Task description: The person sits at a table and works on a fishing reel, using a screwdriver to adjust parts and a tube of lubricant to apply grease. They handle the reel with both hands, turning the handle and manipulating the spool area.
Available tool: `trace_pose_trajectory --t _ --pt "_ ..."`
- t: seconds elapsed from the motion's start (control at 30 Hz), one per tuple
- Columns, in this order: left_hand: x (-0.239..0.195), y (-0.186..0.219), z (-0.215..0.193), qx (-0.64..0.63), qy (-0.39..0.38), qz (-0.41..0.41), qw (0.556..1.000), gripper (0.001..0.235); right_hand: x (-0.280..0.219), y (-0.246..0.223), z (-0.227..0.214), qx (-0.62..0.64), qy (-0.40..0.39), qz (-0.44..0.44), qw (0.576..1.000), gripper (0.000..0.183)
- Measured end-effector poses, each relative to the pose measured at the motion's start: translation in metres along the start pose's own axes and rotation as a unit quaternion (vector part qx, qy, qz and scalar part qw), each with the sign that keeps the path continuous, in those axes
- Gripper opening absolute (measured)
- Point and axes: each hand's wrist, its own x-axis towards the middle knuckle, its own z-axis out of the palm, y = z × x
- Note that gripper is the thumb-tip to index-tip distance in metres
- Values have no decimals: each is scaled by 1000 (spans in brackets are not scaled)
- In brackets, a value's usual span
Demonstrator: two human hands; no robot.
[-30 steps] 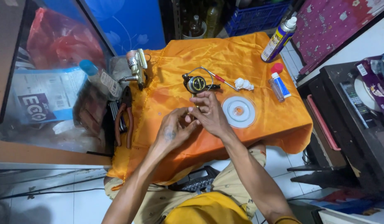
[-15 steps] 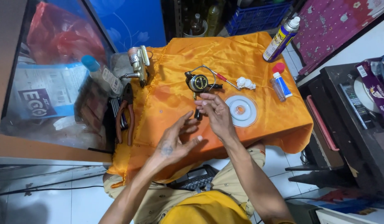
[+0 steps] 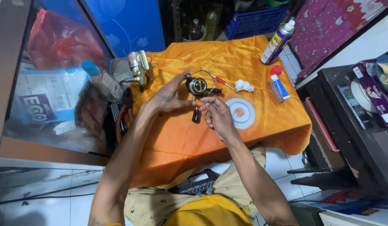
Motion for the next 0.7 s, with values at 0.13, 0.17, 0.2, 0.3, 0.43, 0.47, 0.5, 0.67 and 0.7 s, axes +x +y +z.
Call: trace_pose_trajectory --t 0.13,0.17,0.2,0.3,0.43,0.47,0.5,0.67,0.7 --pt "22 -22 16 -28 18 39 999 100 8 4 -11 -27 -8 -22 999 22" --pt "27 -28 19 -23 38 66 997 88 11 7 -15 -57 -23 -33 998 23" --pt "32 -34 22 -18 58 92 994 76 14 10 -19 -88 -37 -44 995 24" --pt "43 -47 34 -29 60 135 989 60 13 3 -21 -149 -58 -68 985 24" --pt "41 -54 47 -90 104 191 972 55 8 -12 -19 -182 -50 -86 978 23" --pt "41 -53 48 -78 134 170 973 56 3 -24 -15 -192 -58 -91 975 21" --pt "41 -53 49 -67 163 149 973 56 -3 -35 -11 -201 -66 -95 973 20" --pt "45 -45 35 -62 224 247 941 61 0 -51 -15 -226 -95 -110 963 18" --pt "47 -46 32 -59 237 265 933 59 4 -52 -17 -238 -104 -120 958 17"
